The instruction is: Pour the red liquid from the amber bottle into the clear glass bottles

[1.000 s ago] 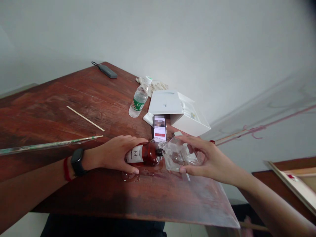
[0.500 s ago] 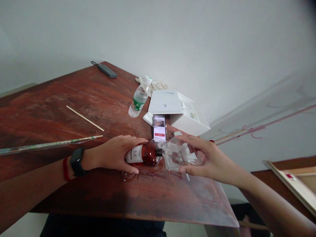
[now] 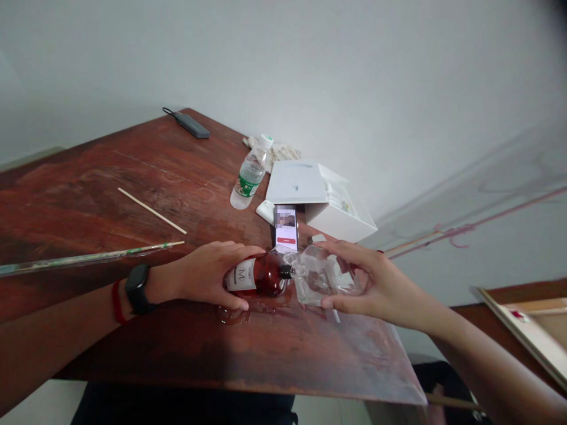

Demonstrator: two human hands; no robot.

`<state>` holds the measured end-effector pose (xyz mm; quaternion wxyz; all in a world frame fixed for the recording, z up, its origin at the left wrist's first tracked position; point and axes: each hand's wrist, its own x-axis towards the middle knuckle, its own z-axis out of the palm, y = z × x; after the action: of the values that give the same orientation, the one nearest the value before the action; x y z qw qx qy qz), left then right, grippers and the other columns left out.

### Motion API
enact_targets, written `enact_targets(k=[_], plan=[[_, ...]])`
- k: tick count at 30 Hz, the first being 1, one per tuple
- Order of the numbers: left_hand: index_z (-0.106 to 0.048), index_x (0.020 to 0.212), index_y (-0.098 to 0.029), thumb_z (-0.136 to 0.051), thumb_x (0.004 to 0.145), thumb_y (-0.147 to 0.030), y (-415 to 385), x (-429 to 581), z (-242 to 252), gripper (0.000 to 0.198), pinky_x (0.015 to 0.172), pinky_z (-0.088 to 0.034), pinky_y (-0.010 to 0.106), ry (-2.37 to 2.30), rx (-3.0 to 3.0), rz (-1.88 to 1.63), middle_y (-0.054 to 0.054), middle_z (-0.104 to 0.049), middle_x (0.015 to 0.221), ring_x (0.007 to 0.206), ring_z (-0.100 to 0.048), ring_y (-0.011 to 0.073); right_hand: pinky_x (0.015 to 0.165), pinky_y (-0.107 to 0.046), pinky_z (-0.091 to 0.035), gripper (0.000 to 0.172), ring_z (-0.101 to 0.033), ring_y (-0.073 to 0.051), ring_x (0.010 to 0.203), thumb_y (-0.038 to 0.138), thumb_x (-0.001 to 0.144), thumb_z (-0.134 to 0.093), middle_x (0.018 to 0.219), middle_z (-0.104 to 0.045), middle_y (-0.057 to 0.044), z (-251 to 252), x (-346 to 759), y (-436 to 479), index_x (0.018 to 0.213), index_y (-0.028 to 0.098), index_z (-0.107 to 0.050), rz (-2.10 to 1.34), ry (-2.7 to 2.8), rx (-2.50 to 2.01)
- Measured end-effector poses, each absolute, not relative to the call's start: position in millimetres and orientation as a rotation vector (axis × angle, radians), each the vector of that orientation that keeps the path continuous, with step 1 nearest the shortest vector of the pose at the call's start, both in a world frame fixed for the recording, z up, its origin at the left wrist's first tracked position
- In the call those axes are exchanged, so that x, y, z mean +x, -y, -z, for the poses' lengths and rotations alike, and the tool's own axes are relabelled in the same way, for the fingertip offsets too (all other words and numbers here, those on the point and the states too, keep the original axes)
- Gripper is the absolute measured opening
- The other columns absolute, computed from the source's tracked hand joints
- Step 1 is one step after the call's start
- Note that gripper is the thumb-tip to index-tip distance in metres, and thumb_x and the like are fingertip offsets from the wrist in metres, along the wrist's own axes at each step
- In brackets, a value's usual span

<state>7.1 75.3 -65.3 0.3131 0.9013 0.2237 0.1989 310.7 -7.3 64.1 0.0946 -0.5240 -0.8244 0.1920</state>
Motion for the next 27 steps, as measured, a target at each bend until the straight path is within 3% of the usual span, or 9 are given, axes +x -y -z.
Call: enact_targets(k=[14, 27], plan=[[-0.058, 0.147, -0.029, -0.089, 0.078, -0.055, -76.8, 6.1, 68.2, 0.08, 0.103, -0.053, 0.044, -0.579, 2.376, -0.529, 0.008, -0.074, 0.135, 0.123, -0.07, 0.0386, 0.114, -0.062, -0.056, 0.077, -0.062, -0.041, 0.142, 0.055, 0.076, -0.094, 0.157, -0.065, -0.008, -64.6, 310.0, 8.0, 0.147, 0.038, -0.068, -0.531, 2.392, -1.579], [-0.06, 0.144, -0.029, -0.089, 0.077, -0.051, -75.2, 7.6, 65.7, 0.076, 0.1, -0.055, 0.043, -0.587, 2.375, -0.533, 0.008, -0.074, 0.134, 0.122, -0.071, 0.0383, 0.123, -0.065, -0.047, 0.074, -0.056, -0.039, 0.15, 0.055, 0.079, -0.092, 0.166, -0.055, -0.006, -65.6, 308.7, 7.1, 0.146, 0.038, -0.067, -0.52, 2.426, -1.566]])
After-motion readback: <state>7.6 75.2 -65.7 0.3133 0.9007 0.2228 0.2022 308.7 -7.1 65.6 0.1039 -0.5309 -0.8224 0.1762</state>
